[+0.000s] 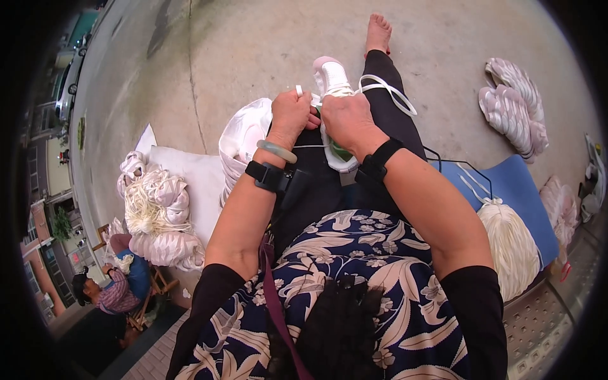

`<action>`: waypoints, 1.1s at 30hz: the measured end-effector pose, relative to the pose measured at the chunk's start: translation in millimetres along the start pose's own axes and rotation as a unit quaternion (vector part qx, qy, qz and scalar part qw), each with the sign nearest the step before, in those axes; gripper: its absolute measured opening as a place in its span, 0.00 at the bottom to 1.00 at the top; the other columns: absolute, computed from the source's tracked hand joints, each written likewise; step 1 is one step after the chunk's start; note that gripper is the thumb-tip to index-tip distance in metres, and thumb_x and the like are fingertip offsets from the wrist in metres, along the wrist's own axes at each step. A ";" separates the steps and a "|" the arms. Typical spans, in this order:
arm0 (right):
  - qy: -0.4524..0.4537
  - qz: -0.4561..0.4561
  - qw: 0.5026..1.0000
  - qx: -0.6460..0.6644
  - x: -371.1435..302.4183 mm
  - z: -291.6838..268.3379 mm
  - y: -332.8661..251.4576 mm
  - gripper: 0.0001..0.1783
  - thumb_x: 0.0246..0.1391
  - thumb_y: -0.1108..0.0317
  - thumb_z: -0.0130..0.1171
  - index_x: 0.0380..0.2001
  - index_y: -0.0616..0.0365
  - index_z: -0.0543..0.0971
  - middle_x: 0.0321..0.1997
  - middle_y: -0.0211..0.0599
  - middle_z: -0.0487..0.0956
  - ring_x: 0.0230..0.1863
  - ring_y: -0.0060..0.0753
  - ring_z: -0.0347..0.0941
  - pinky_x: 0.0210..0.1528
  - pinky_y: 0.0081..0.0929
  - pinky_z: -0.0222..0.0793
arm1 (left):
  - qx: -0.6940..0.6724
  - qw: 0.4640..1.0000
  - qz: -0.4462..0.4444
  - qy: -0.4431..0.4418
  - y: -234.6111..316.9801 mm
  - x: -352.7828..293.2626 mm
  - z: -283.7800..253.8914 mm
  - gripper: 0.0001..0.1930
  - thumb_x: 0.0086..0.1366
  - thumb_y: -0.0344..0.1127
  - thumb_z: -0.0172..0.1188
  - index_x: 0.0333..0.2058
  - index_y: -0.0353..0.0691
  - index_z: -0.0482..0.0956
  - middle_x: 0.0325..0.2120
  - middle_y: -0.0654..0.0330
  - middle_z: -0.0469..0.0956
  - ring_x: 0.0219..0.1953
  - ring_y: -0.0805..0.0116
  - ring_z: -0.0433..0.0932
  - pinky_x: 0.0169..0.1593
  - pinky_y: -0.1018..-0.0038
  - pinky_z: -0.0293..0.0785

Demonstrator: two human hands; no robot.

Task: Lacing several pairs of white and pink sneakers by hand.

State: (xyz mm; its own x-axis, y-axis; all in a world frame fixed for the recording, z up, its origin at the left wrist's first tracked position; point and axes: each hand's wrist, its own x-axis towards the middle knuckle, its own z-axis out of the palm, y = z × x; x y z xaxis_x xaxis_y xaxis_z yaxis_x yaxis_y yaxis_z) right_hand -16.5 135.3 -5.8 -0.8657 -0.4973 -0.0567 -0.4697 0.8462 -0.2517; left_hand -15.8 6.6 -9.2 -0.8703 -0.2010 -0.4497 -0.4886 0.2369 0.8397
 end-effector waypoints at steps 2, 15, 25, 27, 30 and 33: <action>0.013 -0.004 1.000 -0.009 -1.7 2.1 3.9 0.06 0.39 0.67 0.57 0.22 0.56 0.78 0.19 0.40 0.78 0.23 0.39 0.77 0.26 0.32 0.69 | -0.014 1.000 -0.005 0.007 0.3 -2.3 0.6 0.12 0.61 0.34 0.49 0.27 0.29 0.73 0.19 0.55 0.74 0.15 0.68 0.76 0.16 0.78 0.71; 0.026 0.016 0.996 -0.086 -93.4 -47.4 93.3 0.04 0.39 0.75 0.52 0.20 0.56 0.67 0.16 0.41 0.72 0.21 0.45 0.71 0.29 0.33 0.60 | -0.233 0.971 -0.046 0.021 0.4 -1.8 -1.6 0.10 0.60 0.34 0.51 0.33 0.31 0.74 0.26 0.56 0.75 0.17 0.75 0.73 0.17 0.84 0.67; 0.089 0.211 0.969 -0.091 -225.8 -50.0 210.7 0.04 0.50 0.73 0.47 0.23 0.59 0.67 0.17 0.49 0.69 0.23 0.54 0.68 0.26 0.44 0.60 | -0.241 0.967 0.000 0.084 -1.7 -2.5 1.5 0.07 0.57 0.29 0.50 0.31 0.30 0.73 0.22 0.56 0.75 0.15 0.72 0.74 0.15 0.82 0.67; 0.032 0.154 0.985 -0.076 -223.5 -36.2 215.3 0.04 0.49 0.72 0.48 0.24 0.59 0.67 0.17 0.48 0.70 0.24 0.54 0.68 0.25 0.45 0.60 | -0.260 0.959 0.026 0.106 -0.2 -4.4 1.7 0.07 0.58 0.27 0.49 0.31 0.29 0.73 0.22 0.55 0.75 0.15 0.72 0.74 0.16 0.82 0.68; -0.043 0.097 0.993 -0.058 -183.6 -36.6 190.9 0.03 0.44 0.74 0.51 0.25 0.57 0.69 0.24 0.44 0.72 0.30 0.49 0.69 0.35 0.41 0.62 | -0.253 0.960 0.046 0.109 0.4 -7.1 4.7 0.07 0.59 0.27 0.48 0.31 0.30 0.73 0.23 0.55 0.75 0.14 0.72 0.73 0.16 0.82 0.68; 0.098 0.015 0.994 0.040 -127.3 -40.3 153.9 0.09 0.39 0.77 0.53 0.29 0.56 0.71 0.32 0.40 0.72 0.37 0.44 0.68 0.40 0.36 0.61 | -0.233 0.965 0.059 0.107 0.8 -10.5 4.4 0.07 0.60 0.27 0.47 0.32 0.30 0.72 0.23 0.54 0.76 0.14 0.73 0.73 0.16 0.83 0.67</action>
State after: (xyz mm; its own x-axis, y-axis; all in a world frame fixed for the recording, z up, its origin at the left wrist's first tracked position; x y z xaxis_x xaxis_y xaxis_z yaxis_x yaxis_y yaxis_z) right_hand 14.4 336.5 1.5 -0.8999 -0.4188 0.1216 -0.4346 0.8380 -0.3299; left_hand -7.3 13.1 -5.1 -0.8608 -0.4027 -0.3112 -0.2623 -0.1729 0.9494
